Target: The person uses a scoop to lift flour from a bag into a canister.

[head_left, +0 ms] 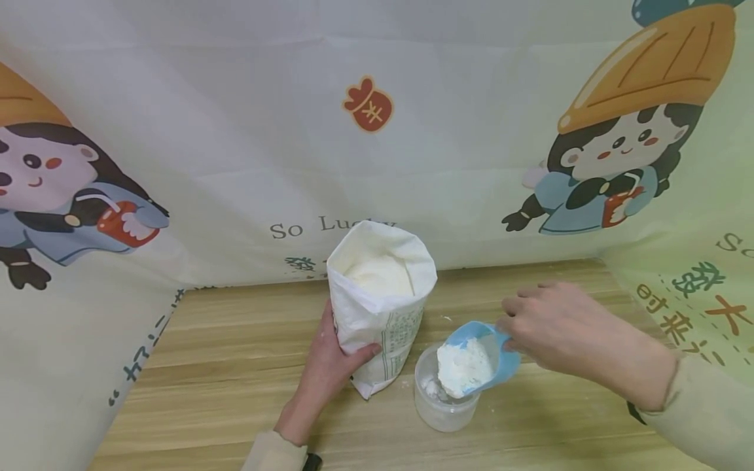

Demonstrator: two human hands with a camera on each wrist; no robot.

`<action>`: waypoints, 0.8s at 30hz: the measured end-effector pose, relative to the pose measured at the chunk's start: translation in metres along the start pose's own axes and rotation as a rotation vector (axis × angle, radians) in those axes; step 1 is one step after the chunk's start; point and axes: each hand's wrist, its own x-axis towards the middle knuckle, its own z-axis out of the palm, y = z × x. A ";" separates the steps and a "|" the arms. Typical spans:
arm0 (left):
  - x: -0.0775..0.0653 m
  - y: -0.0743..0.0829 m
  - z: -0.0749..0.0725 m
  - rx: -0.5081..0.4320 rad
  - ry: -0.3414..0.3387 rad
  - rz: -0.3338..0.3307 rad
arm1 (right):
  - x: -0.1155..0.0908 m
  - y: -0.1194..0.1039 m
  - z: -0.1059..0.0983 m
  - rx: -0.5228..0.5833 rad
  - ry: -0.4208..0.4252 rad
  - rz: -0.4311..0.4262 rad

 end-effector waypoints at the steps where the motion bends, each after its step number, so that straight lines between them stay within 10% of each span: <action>1: 0.000 0.000 0.000 -0.001 -0.001 -0.002 | 0.001 0.000 0.000 -0.002 -0.005 0.000; 24: 0.000 0.000 0.000 0.017 0.001 0.001 | 0.018 -0.013 -0.005 -0.070 -0.048 -0.009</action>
